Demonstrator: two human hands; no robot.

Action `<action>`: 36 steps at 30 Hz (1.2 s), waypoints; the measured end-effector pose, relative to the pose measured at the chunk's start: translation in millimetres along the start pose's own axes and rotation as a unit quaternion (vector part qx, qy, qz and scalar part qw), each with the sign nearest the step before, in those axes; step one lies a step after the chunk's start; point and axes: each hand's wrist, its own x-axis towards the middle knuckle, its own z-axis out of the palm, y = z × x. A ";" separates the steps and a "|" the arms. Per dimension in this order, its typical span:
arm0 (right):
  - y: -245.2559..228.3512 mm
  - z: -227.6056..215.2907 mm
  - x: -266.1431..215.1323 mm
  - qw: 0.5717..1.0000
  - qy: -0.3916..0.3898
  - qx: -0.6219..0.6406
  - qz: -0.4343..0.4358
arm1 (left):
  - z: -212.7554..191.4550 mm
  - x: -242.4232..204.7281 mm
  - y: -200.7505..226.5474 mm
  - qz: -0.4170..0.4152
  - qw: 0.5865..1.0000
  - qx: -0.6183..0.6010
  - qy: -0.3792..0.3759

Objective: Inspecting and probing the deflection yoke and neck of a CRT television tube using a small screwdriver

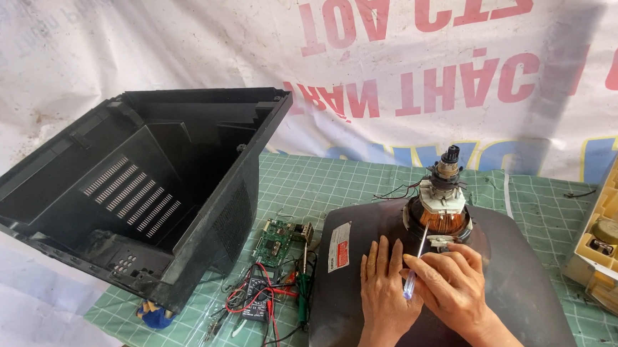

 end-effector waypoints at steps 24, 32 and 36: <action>-0.6 0.5 -5.1 1.000 0.006 0.002 0.010 | 1.0 0.3 0.3 0.001 1.000 0.002 0.013; -2.0 -2.7 -2.9 1.000 0.008 0.001 0.015 | -1.8 1.2 0.7 0.001 1.000 0.003 -0.004; -1.5 -1.4 -5.8 1.000 0.011 -0.002 0.016 | -0.8 0.9 0.0 -0.006 1.000 -0.003 -0.014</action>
